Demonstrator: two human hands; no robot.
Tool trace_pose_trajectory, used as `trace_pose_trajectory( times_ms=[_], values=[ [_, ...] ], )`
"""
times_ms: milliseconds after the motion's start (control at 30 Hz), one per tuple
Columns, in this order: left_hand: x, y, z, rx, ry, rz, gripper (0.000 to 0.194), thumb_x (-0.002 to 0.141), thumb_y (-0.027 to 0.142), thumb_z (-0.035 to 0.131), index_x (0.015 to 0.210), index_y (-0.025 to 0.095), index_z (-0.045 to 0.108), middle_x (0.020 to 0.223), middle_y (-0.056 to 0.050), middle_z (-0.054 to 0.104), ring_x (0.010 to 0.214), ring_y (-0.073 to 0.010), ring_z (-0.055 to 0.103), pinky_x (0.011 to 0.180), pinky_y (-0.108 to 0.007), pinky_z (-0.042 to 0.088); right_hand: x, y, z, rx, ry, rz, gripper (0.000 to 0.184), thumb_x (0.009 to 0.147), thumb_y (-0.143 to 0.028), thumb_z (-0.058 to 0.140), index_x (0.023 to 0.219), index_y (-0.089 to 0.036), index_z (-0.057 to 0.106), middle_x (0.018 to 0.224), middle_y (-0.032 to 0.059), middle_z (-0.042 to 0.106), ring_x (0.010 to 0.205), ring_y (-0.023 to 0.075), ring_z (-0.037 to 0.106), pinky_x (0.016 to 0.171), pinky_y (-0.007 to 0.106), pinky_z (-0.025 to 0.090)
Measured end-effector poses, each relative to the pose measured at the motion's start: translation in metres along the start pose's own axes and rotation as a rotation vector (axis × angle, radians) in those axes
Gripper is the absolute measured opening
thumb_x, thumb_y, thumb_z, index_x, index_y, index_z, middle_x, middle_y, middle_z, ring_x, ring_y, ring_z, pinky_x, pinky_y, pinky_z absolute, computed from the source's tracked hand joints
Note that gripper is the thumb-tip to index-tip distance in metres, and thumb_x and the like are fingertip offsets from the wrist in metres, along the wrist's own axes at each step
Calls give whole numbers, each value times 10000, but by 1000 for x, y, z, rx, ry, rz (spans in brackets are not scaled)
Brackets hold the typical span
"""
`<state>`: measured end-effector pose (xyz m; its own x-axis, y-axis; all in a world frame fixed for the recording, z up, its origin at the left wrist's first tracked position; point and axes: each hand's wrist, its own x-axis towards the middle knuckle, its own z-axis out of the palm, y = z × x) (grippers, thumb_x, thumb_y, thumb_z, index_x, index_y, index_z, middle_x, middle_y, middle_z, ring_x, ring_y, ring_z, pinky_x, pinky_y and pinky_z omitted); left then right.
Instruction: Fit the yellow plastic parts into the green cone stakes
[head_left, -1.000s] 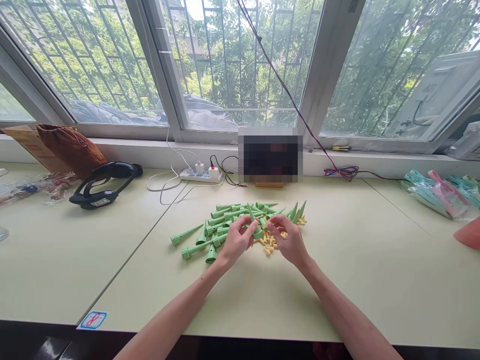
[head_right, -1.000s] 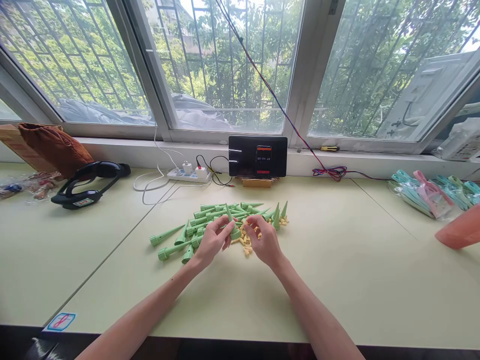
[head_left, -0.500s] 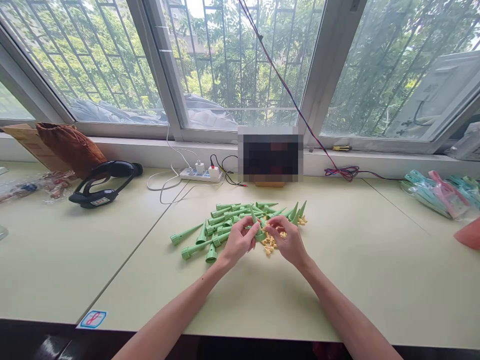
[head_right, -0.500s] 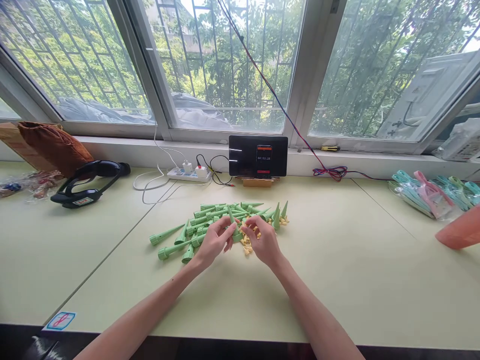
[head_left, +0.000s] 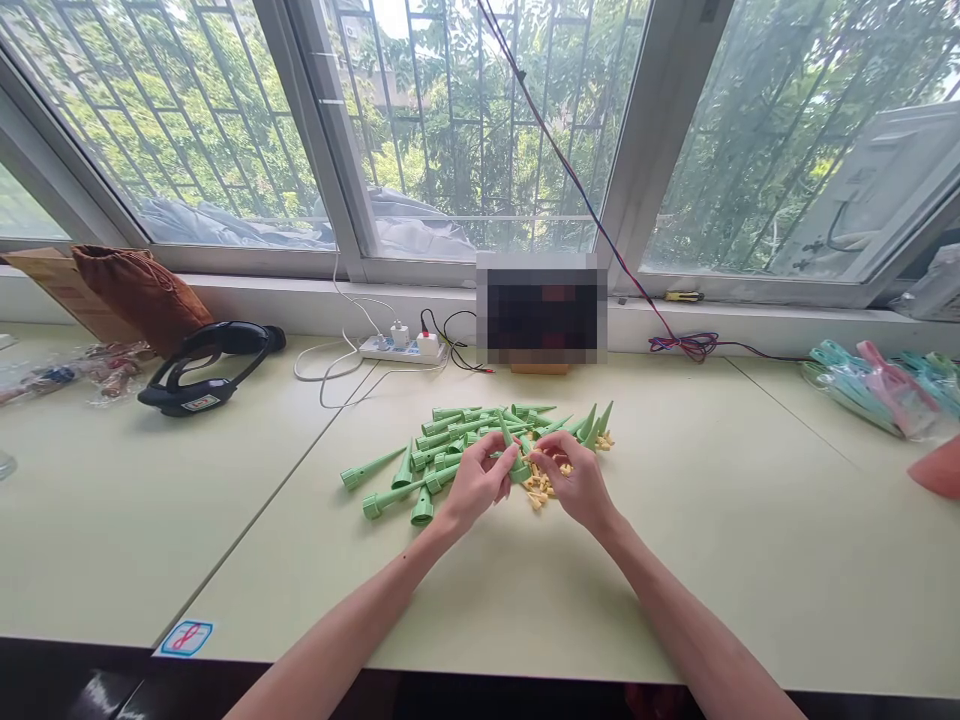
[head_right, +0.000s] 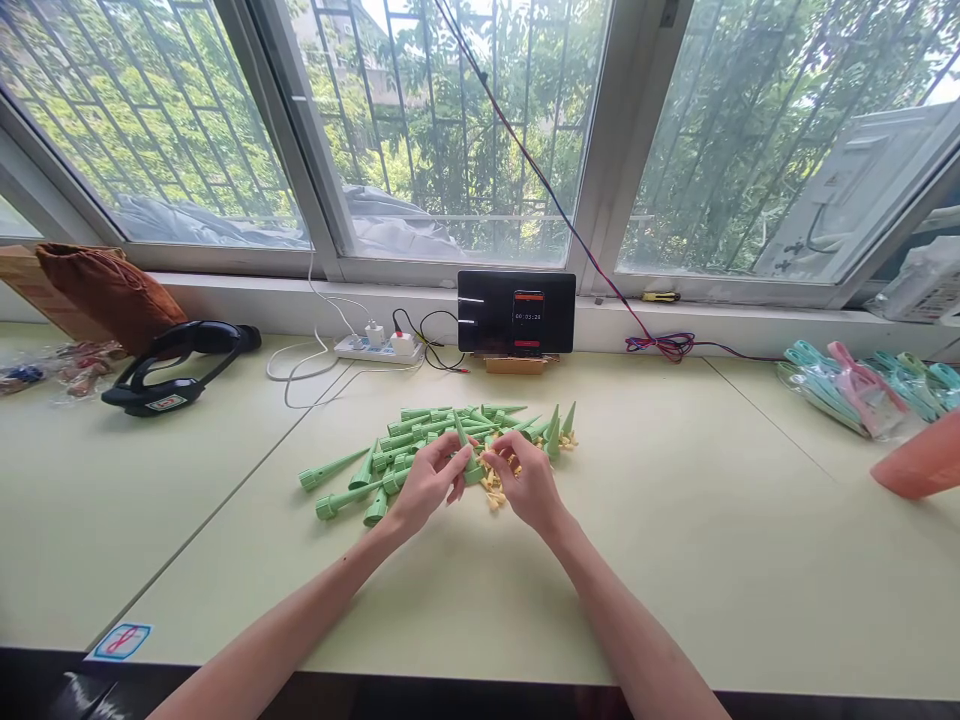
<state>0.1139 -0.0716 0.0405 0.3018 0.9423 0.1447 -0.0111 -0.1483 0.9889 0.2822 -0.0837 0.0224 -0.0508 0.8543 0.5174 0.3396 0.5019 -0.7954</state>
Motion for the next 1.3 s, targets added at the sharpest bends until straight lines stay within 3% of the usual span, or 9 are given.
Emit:
trace_pose_trajectory(
  times_ms=[567,933,1300],
  values=[
    [-2,-6,-1,45,0,43,297,873,457,589,963,174,570,817,5,558,443,-40,470,393,-186,394,1,2,-2,-46,-34,27,257,908,-386,587,737,-206,522,648,-10,566,555,129,509,520,255,439],
    [-3,-10,-2,156,-20,106,292,896,461,562,962,177,569,790,-8,583,483,-64,473,423,-192,398,1,5,-3,-114,-93,10,301,930,-391,536,697,-208,480,579,-38,470,517,115,399,485,243,336],
    [-3,-11,-4,222,-31,138,291,896,463,562,933,175,589,630,21,528,440,-69,388,418,-207,346,0,6,-3,-186,-126,-33,416,973,-416,441,619,-209,374,554,-48,359,506,106,296,489,242,274]
  ],
)
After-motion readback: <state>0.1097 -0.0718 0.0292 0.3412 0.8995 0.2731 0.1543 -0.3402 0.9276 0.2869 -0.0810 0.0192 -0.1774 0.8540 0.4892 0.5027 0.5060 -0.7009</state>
